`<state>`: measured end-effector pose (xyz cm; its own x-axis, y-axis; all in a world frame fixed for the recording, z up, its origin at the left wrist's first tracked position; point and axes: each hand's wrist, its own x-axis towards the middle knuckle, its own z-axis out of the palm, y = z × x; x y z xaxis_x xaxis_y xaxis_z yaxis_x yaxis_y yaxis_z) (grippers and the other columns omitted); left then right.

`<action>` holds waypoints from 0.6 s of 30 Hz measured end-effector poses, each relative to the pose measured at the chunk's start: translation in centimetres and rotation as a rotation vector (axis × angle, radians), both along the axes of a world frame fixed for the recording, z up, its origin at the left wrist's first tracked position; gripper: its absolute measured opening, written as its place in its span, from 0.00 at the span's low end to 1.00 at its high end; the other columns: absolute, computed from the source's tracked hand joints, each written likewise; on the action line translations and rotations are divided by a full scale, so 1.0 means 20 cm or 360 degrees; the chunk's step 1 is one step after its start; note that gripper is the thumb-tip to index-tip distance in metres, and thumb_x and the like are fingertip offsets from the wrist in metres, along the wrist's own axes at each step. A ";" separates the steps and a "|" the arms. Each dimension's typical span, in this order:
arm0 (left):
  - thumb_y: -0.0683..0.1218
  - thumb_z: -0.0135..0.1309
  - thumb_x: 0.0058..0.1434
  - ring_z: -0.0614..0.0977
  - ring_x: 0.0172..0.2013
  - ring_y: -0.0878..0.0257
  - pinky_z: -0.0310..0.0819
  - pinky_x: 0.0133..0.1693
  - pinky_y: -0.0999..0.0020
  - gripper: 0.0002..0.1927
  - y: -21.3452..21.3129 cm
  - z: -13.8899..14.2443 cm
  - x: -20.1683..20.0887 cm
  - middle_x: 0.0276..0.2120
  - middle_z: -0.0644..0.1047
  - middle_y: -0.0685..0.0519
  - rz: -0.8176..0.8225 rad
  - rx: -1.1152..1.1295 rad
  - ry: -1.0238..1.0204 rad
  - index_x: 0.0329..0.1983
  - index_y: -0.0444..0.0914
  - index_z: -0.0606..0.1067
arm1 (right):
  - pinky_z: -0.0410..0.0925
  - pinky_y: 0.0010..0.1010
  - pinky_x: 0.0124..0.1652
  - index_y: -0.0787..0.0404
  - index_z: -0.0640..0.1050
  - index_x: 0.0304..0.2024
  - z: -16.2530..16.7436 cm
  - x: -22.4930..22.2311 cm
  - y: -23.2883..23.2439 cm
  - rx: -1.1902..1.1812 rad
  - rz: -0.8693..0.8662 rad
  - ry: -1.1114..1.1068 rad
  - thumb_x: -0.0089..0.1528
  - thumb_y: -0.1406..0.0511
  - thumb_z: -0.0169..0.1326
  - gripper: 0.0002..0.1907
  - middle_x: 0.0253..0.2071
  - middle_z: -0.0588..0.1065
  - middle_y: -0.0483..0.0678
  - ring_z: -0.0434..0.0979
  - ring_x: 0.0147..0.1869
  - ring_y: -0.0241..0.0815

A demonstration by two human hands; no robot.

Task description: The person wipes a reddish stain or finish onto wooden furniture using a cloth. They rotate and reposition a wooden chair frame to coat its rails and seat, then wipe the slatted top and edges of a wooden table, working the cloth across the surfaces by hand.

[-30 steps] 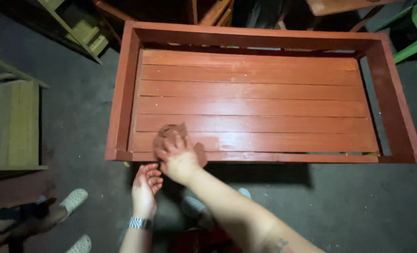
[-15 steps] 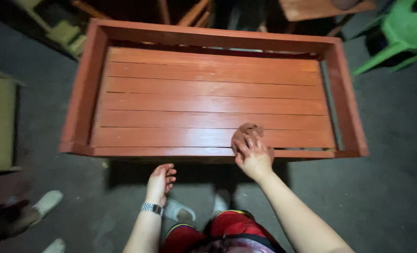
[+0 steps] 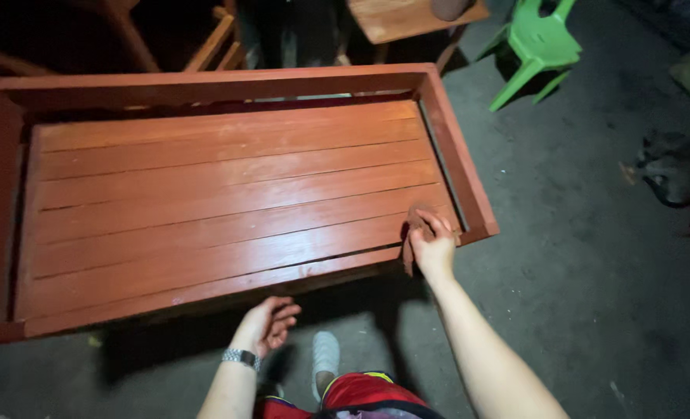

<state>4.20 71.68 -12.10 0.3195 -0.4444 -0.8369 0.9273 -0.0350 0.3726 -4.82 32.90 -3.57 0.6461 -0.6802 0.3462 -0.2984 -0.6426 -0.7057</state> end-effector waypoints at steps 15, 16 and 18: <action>0.54 0.47 0.68 0.76 0.25 0.72 0.67 0.23 0.76 0.17 -0.62 0.49 0.20 0.36 0.81 0.56 -0.0754 -0.0123 -0.0760 0.50 0.40 0.78 | 0.64 0.51 0.65 0.60 0.70 0.65 0.39 -0.19 0.08 0.2458 -0.0037 -0.1545 0.63 0.50 0.41 0.33 0.66 0.71 0.53 0.70 0.68 0.54; 0.54 0.47 0.67 0.75 0.24 0.71 0.67 0.23 0.75 0.17 -0.67 0.48 0.22 0.35 0.81 0.56 -0.0766 -0.0118 -0.0825 0.48 0.39 0.78 | 0.64 0.51 0.63 0.58 0.71 0.64 0.42 -0.20 0.08 0.2501 -0.0135 -0.1562 0.62 0.47 0.41 0.35 0.65 0.71 0.52 0.70 0.67 0.54; 0.54 0.49 0.67 0.75 0.24 0.70 0.65 0.24 0.74 0.17 -0.75 0.47 0.26 0.34 0.81 0.55 -0.0812 -0.0121 -0.0803 0.49 0.40 0.77 | 0.64 0.50 0.64 0.59 0.71 0.64 0.48 -0.21 0.06 0.2437 -0.0151 -0.1607 0.62 0.43 0.41 0.37 0.65 0.72 0.52 0.71 0.67 0.54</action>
<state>9.34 56.70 -2.75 0.3959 -0.6927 -0.6029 0.5166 -0.3748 0.7698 -9.09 34.00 6.00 0.5547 -0.7532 -0.3537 0.5690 0.6535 -0.4992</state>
